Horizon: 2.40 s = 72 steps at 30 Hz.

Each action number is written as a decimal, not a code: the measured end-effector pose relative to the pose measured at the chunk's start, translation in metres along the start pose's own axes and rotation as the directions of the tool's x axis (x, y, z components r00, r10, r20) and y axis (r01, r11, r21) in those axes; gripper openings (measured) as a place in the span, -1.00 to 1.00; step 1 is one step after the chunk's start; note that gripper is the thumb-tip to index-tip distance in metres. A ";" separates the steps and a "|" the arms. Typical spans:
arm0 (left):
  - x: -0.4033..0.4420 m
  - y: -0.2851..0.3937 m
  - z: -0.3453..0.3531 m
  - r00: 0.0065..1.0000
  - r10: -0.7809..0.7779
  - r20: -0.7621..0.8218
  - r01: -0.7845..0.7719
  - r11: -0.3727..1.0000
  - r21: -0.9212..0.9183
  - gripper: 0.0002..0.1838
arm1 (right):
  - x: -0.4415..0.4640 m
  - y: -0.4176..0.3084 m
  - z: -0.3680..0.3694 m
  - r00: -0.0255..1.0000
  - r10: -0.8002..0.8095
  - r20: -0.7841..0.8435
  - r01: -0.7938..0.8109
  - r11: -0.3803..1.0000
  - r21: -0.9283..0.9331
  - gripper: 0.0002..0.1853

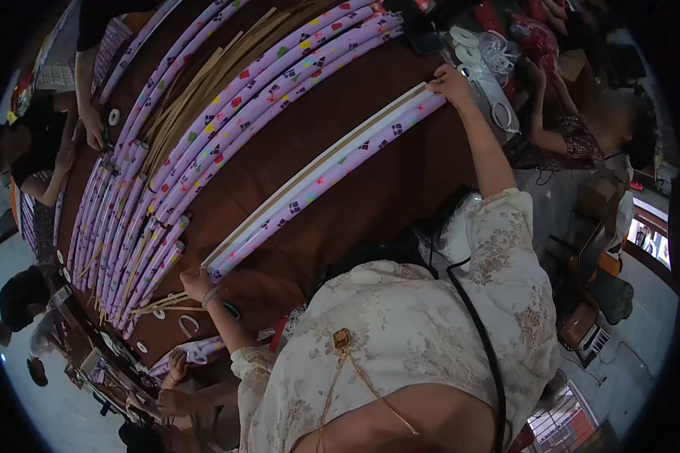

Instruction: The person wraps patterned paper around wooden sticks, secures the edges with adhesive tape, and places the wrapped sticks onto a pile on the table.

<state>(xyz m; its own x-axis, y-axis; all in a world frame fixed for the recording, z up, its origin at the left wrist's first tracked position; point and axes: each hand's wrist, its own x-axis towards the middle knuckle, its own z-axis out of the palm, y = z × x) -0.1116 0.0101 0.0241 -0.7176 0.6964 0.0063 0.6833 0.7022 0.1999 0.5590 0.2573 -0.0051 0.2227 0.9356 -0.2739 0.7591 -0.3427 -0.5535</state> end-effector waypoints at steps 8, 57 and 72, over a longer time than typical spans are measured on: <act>0.000 -0.013 0.010 1.000 -0.013 -0.020 0.012 0.999 -0.034 -0.61 | -0.005 0.000 0.000 0.996 0.049 -0.079 -0.041 0.995 0.093 -0.66; 0.012 -0.004 0.003 0.757 -0.568 0.322 0.629 0.767 -0.124 -0.25 | -0.005 0.009 0.027 0.909 -0.329 -0.256 0.276 0.935 -0.223 -0.78; 0.017 -0.019 0.007 0.792 -0.492 0.361 0.570 0.808 -0.149 -0.53 | -0.126 -0.113 0.078 0.580 -0.684 0.443 0.813 0.524 -0.255 -0.53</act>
<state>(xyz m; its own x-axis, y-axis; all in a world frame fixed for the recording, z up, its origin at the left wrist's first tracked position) -0.1355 0.0101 0.0133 -0.8560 0.2597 -0.4471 0.1232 0.9423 0.3113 0.3975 0.1713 0.0303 -0.6609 0.7392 -0.1292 0.7347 0.6023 -0.3122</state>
